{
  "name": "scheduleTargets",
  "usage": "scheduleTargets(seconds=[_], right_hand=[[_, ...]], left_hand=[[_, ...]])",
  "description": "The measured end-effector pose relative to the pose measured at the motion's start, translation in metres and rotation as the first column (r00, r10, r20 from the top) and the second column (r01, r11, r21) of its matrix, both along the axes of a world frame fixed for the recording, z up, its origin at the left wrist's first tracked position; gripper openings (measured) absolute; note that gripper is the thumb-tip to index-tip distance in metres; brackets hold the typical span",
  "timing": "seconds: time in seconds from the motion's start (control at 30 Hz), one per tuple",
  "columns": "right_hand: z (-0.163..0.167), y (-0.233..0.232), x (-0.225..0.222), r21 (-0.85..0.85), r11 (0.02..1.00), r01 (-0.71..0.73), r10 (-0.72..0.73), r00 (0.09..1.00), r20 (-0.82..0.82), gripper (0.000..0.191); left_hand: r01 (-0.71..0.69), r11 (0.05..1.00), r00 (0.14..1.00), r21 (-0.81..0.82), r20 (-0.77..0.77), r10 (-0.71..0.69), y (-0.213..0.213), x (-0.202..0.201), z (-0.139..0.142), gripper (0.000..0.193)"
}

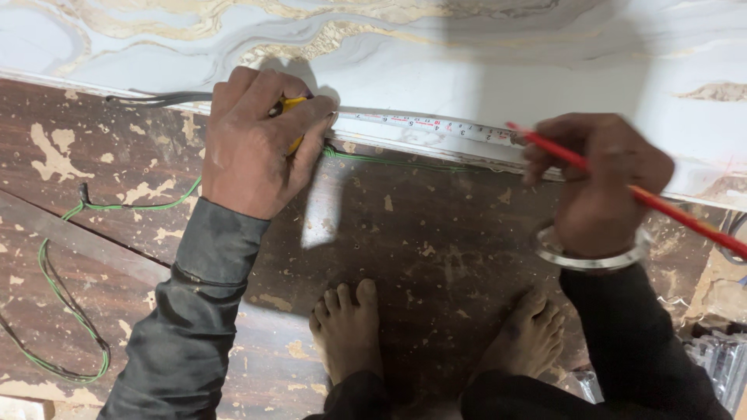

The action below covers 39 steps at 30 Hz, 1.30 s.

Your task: The person measures a large marble-patterned panel on a workbench, holding a tape measure and a long ruler against the panel and marking positions with a red pencil. They then use an L-square to draw straight vertical red lines across the panel surface.

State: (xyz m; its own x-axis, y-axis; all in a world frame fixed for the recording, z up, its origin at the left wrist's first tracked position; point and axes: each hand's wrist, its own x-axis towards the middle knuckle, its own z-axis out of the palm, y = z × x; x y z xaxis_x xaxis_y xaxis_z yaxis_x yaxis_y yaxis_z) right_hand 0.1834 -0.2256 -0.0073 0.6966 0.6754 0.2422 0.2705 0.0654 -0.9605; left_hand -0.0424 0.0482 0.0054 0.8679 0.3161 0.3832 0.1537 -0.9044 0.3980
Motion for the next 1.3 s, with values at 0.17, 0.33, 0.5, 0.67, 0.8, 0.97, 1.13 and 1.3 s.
scheduleTargets(seconds=[0.17,0.33,0.5,0.67,0.8,0.97,1.13,1.3], right_hand=[[0.004,-0.025,0.023,0.084,0.996,0.042,-0.037,0.998,-0.051,0.048],[0.005,-0.021,0.025,0.106,0.994,0.011,-0.002,0.996,-0.085,0.043],[0.017,0.000,0.000,-0.085,0.996,-0.003,-0.004,0.997,-0.083,0.020],[0.026,0.014,-0.019,-0.212,0.972,-0.100,0.096,0.995,-0.029,0.008],[0.022,0.024,-0.027,-0.173,0.974,-0.143,0.147,0.989,0.008,0.010],[0.023,0.021,-0.034,-0.308,0.949,-0.064,0.103,0.988,0.115,0.009],[0.022,0.019,-0.037,-0.326,0.945,-0.006,0.052,0.990,0.132,0.007],[0.016,0.021,-0.040,-0.304,0.952,0.029,0.015,0.990,0.142,0.006]], left_hand=[[-0.003,1.000,1.000,-0.001,-0.007,0.003,0.001,0.000,0.000,0.013],[0.001,1.000,1.000,-0.003,0.000,-0.001,0.000,0.001,0.000,0.009],[0.000,1.000,1.000,0.001,0.006,0.000,0.000,0.001,0.000,0.013],[-0.004,1.000,1.000,-0.005,0.011,0.004,-0.001,0.001,0.000,0.014],[0.000,1.000,1.000,0.014,0.009,0.000,0.000,0.001,-0.001,0.013],[0.000,1.000,1.000,0.012,0.010,0.000,0.000,0.000,-0.002,0.011],[0.005,1.000,1.000,0.006,0.014,-0.005,0.001,0.000,-0.003,0.013],[0.008,1.000,1.000,0.015,0.004,-0.008,0.001,-0.001,-0.004,0.015]])
